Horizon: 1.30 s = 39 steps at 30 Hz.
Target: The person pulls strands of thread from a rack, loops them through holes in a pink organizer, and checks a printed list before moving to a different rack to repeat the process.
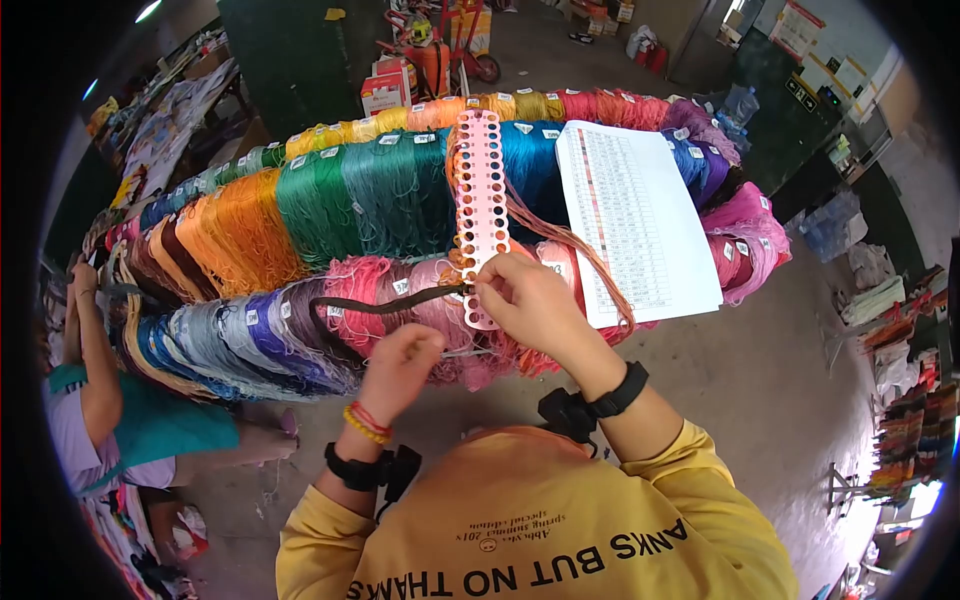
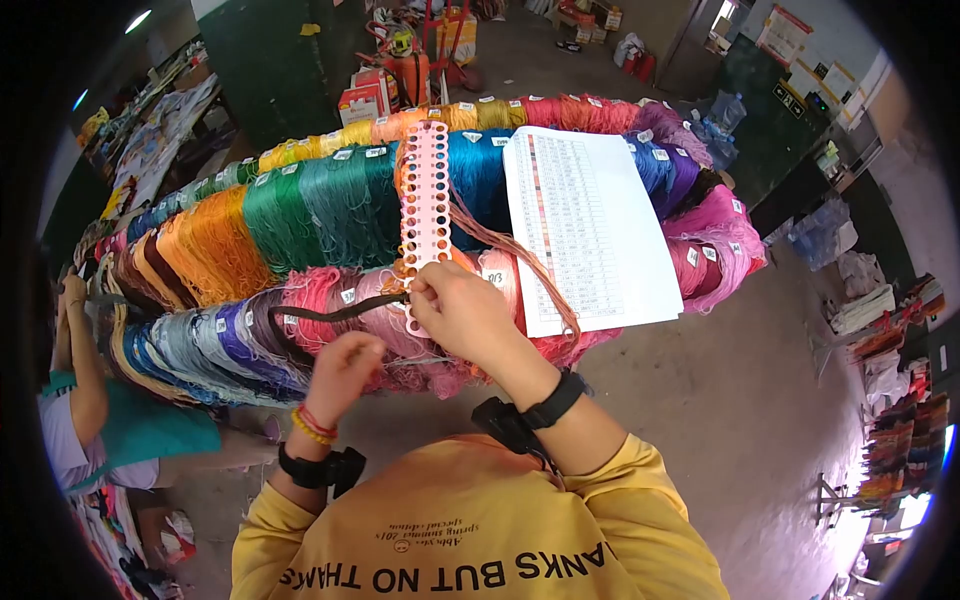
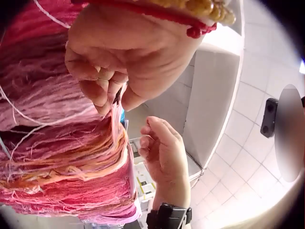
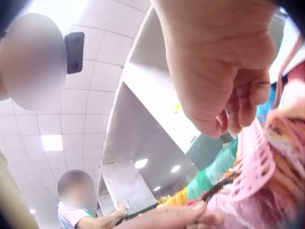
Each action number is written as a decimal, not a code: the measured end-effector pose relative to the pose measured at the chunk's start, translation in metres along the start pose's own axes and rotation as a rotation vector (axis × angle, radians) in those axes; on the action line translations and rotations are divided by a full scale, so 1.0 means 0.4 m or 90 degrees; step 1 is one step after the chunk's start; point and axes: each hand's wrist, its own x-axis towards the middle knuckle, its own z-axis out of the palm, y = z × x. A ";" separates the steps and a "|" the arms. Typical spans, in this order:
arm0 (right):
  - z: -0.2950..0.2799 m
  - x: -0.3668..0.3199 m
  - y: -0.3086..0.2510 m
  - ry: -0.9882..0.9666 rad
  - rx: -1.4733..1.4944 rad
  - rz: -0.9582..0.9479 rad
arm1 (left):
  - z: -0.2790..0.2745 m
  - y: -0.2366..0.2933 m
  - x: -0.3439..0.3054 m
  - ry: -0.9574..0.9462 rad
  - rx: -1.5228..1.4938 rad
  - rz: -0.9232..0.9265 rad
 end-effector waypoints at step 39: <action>-0.551 -0.188 0.308 0.220 -0.300 0.368 | 0.166 0.023 0.060 0.136 -0.227 -0.189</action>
